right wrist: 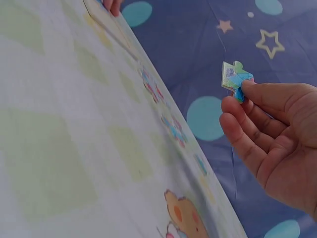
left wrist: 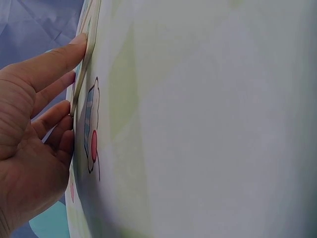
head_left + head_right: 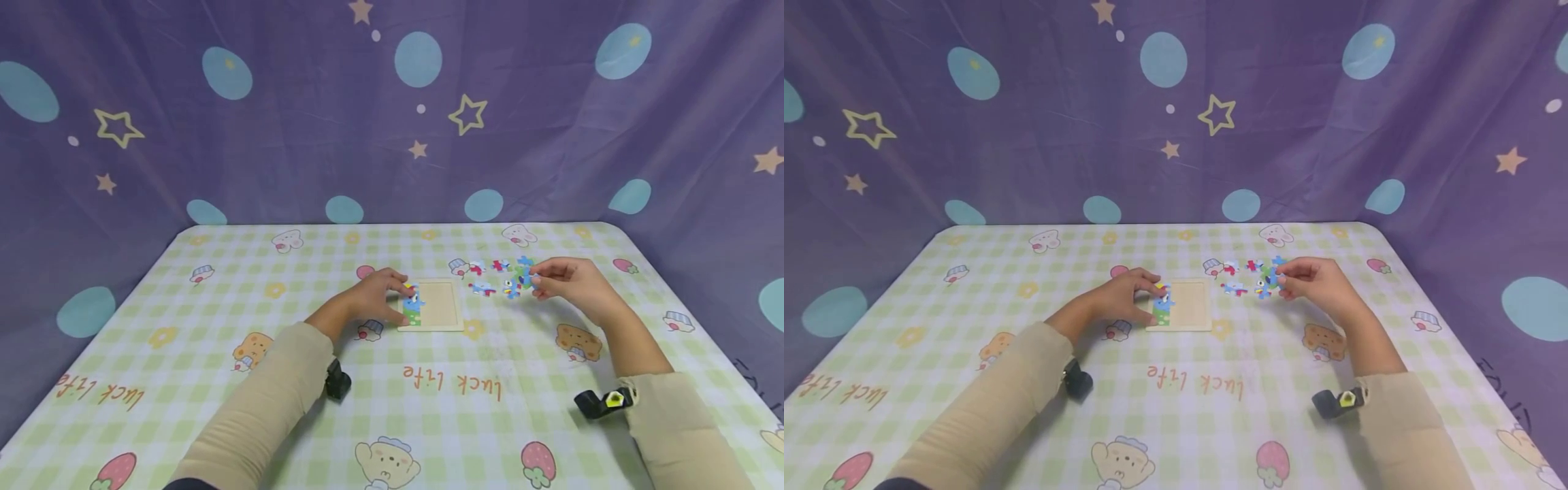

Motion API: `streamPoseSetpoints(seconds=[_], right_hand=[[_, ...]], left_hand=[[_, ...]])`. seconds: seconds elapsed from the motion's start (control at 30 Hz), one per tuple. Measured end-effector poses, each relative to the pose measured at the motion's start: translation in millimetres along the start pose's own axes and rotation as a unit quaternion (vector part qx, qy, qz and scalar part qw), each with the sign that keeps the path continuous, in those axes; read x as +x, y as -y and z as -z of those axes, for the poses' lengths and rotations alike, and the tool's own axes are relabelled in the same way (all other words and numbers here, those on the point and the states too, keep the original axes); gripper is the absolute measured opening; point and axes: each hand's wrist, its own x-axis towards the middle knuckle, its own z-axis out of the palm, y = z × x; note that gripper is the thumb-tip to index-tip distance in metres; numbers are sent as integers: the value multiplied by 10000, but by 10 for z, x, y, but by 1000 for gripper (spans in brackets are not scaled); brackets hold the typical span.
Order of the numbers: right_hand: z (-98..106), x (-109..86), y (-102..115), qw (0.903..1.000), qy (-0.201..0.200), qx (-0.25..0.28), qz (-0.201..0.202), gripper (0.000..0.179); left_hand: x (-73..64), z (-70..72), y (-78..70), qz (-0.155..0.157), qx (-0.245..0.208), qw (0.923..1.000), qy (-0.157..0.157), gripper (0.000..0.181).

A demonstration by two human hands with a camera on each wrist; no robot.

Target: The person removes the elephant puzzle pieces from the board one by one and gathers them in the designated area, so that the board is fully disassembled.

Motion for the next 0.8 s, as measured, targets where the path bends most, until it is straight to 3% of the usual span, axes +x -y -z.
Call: streamPoseSetpoints(seconds=[0.23, 0.53, 0.8], right_hand=[[93, 17, -81, 9995, -190, -23, -265, 41], [165, 74, -193, 9989, -194, -45, -418, 42], [232, 125, -302, 9962, -111, -334, -791, 39]], left_hand=[[-3, -3, -4, 47, -29, 10000, -7, 54], [-13, 0, -25, 91, -36, 10000, -21, 54], [-14, -3, -26, 127, -71, 9999, -14, 53]])
